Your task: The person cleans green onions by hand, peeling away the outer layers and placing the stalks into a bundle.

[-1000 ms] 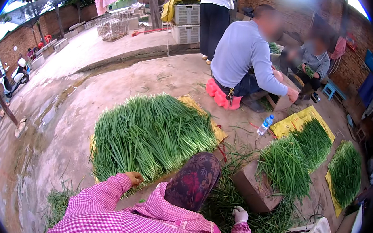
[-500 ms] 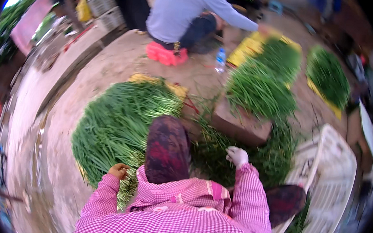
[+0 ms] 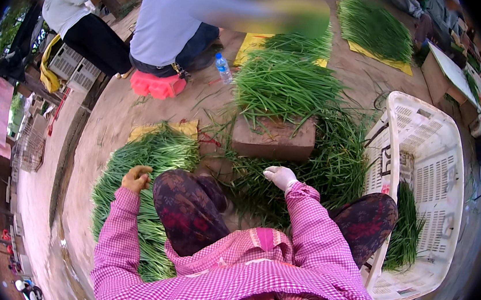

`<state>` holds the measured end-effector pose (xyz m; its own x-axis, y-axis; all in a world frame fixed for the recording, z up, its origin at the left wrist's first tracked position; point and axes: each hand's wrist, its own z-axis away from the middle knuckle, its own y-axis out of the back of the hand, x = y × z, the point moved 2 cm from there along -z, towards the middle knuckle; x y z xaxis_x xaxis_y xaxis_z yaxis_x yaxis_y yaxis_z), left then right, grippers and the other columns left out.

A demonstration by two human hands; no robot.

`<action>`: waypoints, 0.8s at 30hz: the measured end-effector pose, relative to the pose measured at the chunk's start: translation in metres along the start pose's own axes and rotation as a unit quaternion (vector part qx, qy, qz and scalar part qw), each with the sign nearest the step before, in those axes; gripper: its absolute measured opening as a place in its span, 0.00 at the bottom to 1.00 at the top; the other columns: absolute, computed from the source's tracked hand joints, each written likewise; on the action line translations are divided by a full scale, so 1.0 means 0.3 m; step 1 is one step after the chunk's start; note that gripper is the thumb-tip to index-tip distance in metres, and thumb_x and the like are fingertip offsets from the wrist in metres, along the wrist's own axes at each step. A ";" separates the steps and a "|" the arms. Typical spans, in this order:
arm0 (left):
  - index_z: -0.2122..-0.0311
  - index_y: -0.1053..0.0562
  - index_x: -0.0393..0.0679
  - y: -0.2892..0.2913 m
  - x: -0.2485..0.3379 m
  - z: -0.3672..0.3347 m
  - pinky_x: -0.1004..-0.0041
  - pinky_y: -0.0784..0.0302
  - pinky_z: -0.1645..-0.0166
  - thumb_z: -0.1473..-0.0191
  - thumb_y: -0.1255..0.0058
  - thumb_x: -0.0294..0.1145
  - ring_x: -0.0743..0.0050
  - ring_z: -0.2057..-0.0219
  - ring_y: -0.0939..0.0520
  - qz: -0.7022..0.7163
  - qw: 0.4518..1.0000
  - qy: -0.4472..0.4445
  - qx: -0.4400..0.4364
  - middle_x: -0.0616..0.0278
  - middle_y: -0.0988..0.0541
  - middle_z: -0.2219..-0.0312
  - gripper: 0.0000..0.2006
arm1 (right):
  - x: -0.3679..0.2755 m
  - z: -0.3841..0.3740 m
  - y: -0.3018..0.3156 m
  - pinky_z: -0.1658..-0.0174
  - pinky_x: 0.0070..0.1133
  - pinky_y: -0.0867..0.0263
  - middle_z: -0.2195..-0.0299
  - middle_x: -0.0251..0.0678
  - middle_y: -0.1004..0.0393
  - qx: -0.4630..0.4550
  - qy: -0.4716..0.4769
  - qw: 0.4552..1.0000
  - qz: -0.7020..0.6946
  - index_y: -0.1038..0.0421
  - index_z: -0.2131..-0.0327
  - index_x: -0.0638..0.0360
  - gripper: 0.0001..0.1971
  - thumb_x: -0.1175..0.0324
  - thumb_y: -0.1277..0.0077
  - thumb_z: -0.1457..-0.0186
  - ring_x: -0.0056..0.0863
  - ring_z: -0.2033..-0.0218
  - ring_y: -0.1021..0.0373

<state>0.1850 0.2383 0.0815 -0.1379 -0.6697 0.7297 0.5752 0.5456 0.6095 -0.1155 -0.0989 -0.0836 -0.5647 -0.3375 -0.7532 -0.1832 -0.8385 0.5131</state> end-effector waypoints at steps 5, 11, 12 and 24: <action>0.55 0.29 0.44 -0.095 0.279 -0.256 0.75 0.28 0.63 0.53 0.50 0.20 0.76 0.70 0.24 -0.154 0.965 -0.210 -0.012 0.65 0.24 0.72 0.17 | -0.001 -0.049 -0.021 0.51 0.28 0.40 0.58 0.41 0.28 -0.012 0.017 0.998 -0.053 0.29 0.56 0.53 0.20 0.53 0.59 0.46 0.39 0.54 0.33; 0.47 0.37 0.47 -0.380 0.729 -0.465 0.66 0.31 0.50 0.59 0.41 0.32 0.59 0.53 0.29 -0.425 0.843 -0.329 0.005 0.54 0.32 0.55 0.31 | 0.018 -0.098 -0.050 0.51 0.28 0.39 0.58 0.41 0.28 -0.025 0.040 0.993 -0.108 0.30 0.56 0.54 0.21 0.52 0.60 0.47 0.39 0.54 0.33; 0.46 0.38 0.47 -0.429 0.784 -0.498 0.66 0.33 0.49 0.60 0.41 0.34 0.59 0.52 0.31 -0.442 0.831 -0.338 0.010 0.54 0.33 0.54 0.33 | 0.008 -0.097 -0.054 0.50 0.29 0.40 0.56 0.42 0.29 -0.017 0.040 0.993 -0.113 0.30 0.56 0.54 0.21 0.52 0.60 0.46 0.40 0.53 0.34; 0.39 0.50 0.49 -1.043 1.157 -0.797 0.58 0.50 0.38 0.64 0.36 0.39 0.59 0.38 0.50 -0.530 0.745 -0.405 -0.013 0.58 0.45 0.41 0.47 | -0.024 -0.113 -0.058 0.54 0.31 0.37 0.59 0.40 0.28 0.010 0.051 0.997 -0.057 0.31 0.56 0.52 0.20 0.52 0.63 0.44 0.39 0.57 0.32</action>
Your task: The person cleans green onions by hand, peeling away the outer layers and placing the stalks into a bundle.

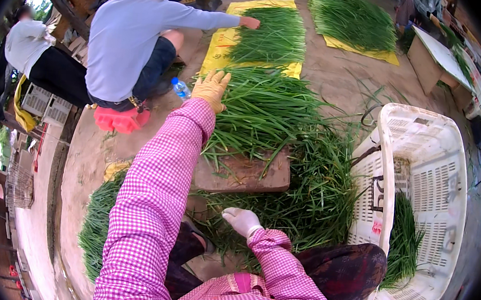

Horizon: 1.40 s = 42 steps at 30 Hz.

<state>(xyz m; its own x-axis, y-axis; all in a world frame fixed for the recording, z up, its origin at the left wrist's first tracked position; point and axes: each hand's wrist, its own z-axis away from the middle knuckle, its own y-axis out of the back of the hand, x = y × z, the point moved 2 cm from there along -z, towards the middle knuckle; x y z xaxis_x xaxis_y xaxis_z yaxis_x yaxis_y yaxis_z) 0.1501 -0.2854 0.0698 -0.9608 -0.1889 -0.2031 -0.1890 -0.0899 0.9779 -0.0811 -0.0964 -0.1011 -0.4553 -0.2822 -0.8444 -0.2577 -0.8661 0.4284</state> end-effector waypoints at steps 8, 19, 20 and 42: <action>0.38 0.54 0.52 -0.085 0.048 -0.061 0.55 0.56 0.37 0.61 0.38 0.39 0.65 0.42 0.40 -0.022 0.993 0.035 -0.114 0.61 0.37 0.47 0.47 | 0.004 -0.017 -0.017 0.53 0.28 0.37 0.58 0.40 0.28 -0.015 -0.020 1.000 -0.014 0.30 0.57 0.54 0.20 0.52 0.62 0.44 0.38 0.57 0.32; 0.54 0.36 0.45 -0.189 0.211 0.286 0.65 0.37 0.57 0.65 0.44 0.34 0.65 0.62 0.30 -0.145 0.979 -0.046 0.132 0.63 0.33 0.68 0.28 | 0.021 -0.058 0.039 0.54 0.21 0.36 0.62 0.39 0.25 0.084 -0.018 0.942 -0.326 0.29 0.59 0.61 0.17 0.59 0.55 0.46 0.28 0.61 0.28; 0.53 0.37 0.44 -0.207 0.231 0.319 0.64 0.36 0.56 0.68 0.41 0.36 0.65 0.61 0.30 -0.145 0.977 -0.045 0.151 0.64 0.33 0.68 0.32 | 0.051 -0.079 0.031 0.55 0.22 0.36 0.63 0.40 0.25 0.102 -0.014 0.917 -0.385 0.27 0.60 0.59 0.17 0.57 0.56 0.46 0.30 0.61 0.28; 0.48 0.36 0.47 -0.180 -0.118 0.245 0.66 0.38 0.46 0.52 0.48 0.45 0.57 0.51 0.31 0.150 0.984 0.056 0.076 0.55 0.31 0.53 0.27 | -0.042 -0.023 0.155 0.53 0.29 0.35 0.53 0.47 0.34 0.113 -0.033 0.655 -0.746 0.41 0.52 0.69 0.23 0.58 0.56 0.42 0.37 0.53 0.33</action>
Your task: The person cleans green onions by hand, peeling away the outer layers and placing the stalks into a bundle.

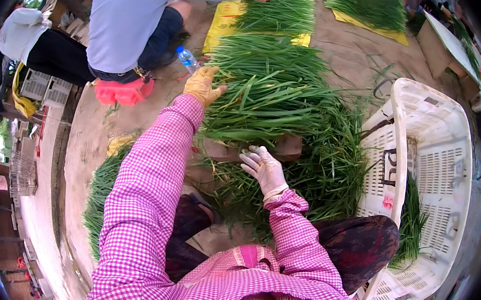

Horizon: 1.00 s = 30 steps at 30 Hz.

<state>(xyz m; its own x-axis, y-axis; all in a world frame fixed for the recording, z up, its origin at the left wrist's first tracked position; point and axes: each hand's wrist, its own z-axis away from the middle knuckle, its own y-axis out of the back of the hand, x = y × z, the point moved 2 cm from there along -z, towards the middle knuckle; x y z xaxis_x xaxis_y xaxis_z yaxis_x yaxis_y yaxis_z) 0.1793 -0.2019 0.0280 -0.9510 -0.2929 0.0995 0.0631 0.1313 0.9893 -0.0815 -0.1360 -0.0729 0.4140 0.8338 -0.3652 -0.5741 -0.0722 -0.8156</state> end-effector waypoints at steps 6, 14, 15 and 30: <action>0.39 0.50 0.49 -0.091 -0.022 0.026 0.65 0.40 0.43 0.53 0.63 0.68 0.53 0.46 0.34 -0.016 0.972 0.115 -0.203 0.48 0.36 0.46 0.42 | 0.035 -0.020 0.012 0.52 0.31 0.36 0.55 0.41 0.34 -0.001 0.035 0.999 -0.014 0.39 0.52 0.63 0.20 0.59 0.54 0.43 0.36 0.52 0.35; 0.41 0.48 0.37 -0.069 0.033 0.178 0.64 0.39 0.44 0.63 0.64 0.78 0.49 0.48 0.32 0.042 0.933 0.108 -0.341 0.39 0.33 0.51 0.55 | 0.034 -0.014 -0.008 0.57 0.29 0.36 0.60 0.30 0.30 0.054 0.066 0.993 0.084 0.35 0.55 0.56 0.19 0.56 0.50 0.46 0.24 0.60 0.33; 0.42 0.45 0.35 -0.082 0.040 0.202 0.64 0.39 0.44 0.63 0.65 0.79 0.49 0.48 0.32 0.056 0.925 0.100 -0.363 0.38 0.33 0.51 0.55 | 0.027 -0.013 0.004 0.57 0.29 0.36 0.60 0.30 0.30 0.071 0.070 0.989 0.106 0.35 0.55 0.56 0.19 0.56 0.50 0.46 0.23 0.61 0.33; 0.51 0.31 0.48 -0.076 0.053 0.185 0.63 0.38 0.45 0.46 0.59 0.53 0.54 0.49 0.32 -0.017 0.991 0.125 -0.033 0.51 0.34 0.50 0.24 | -0.030 0.073 -0.031 0.82 0.17 0.53 0.88 0.18 0.51 0.220 0.105 0.962 0.122 0.36 0.76 0.50 0.17 0.49 0.47 0.50 0.13 0.89 0.54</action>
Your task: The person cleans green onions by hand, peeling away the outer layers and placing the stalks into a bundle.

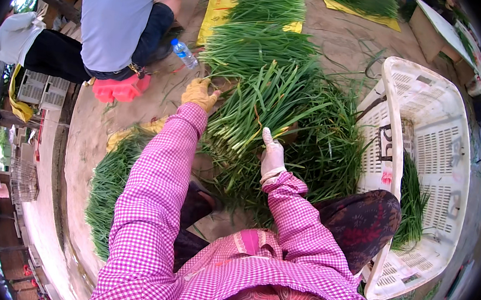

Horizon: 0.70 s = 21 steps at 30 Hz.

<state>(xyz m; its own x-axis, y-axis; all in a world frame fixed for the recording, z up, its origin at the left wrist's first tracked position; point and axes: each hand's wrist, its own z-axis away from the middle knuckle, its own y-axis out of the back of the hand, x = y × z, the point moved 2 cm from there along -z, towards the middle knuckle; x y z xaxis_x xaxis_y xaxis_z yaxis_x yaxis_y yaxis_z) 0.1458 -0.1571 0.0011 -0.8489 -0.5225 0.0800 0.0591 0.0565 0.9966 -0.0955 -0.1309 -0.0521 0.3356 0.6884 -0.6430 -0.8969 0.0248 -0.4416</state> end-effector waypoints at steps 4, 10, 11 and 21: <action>0.48 0.34 0.48 -0.097 0.010 -0.004 0.64 0.39 0.44 0.45 0.63 0.55 0.53 0.48 0.33 0.053 0.984 0.003 -0.169 0.49 0.33 0.50 0.26 | 0.059 -0.043 0.012 0.76 0.15 0.47 0.80 0.20 0.41 0.015 0.047 0.998 -0.041 0.33 0.70 0.55 0.17 0.51 0.47 0.49 0.13 0.81 0.46; 0.49 0.34 0.33 -0.171 -0.078 0.067 0.64 0.35 0.47 0.50 0.67 0.68 0.50 0.49 0.30 0.235 0.948 0.021 -0.215 0.42 0.31 0.52 0.41 | 0.075 -0.029 -0.013 0.57 0.19 0.41 0.60 0.30 0.31 -0.040 0.060 0.997 -0.012 0.35 0.56 0.62 0.23 0.54 0.48 0.47 0.20 0.61 0.37; 0.49 0.37 0.29 -0.157 -0.038 0.080 0.65 0.37 0.46 0.53 0.60 0.68 0.53 0.50 0.30 0.274 0.927 0.042 -0.252 0.42 0.30 0.53 0.44 | 0.072 -0.037 -0.001 0.53 0.20 0.44 0.58 0.32 0.32 -0.051 0.068 0.996 -0.032 0.36 0.54 0.64 0.25 0.54 0.48 0.47 0.22 0.59 0.37; 0.46 0.38 0.35 -0.102 0.112 0.252 0.66 0.41 0.43 0.56 0.55 0.68 0.59 0.49 0.31 0.492 0.742 -0.027 -0.455 0.50 0.29 0.53 0.45 | -0.031 0.027 -0.009 0.55 0.26 0.36 0.58 0.34 0.30 -0.168 0.005 0.978 -0.123 0.35 0.53 0.61 0.25 0.56 0.45 0.50 0.27 0.60 0.32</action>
<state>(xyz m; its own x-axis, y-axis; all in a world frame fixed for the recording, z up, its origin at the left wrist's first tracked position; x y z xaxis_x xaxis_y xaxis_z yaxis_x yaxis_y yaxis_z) 0.0757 -0.1122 -0.0281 -0.1777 -0.5728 0.8002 0.9732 -0.2228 0.0566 -0.0985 -0.1317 -0.0399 0.5342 0.6838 -0.4970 -0.6441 -0.0514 -0.7632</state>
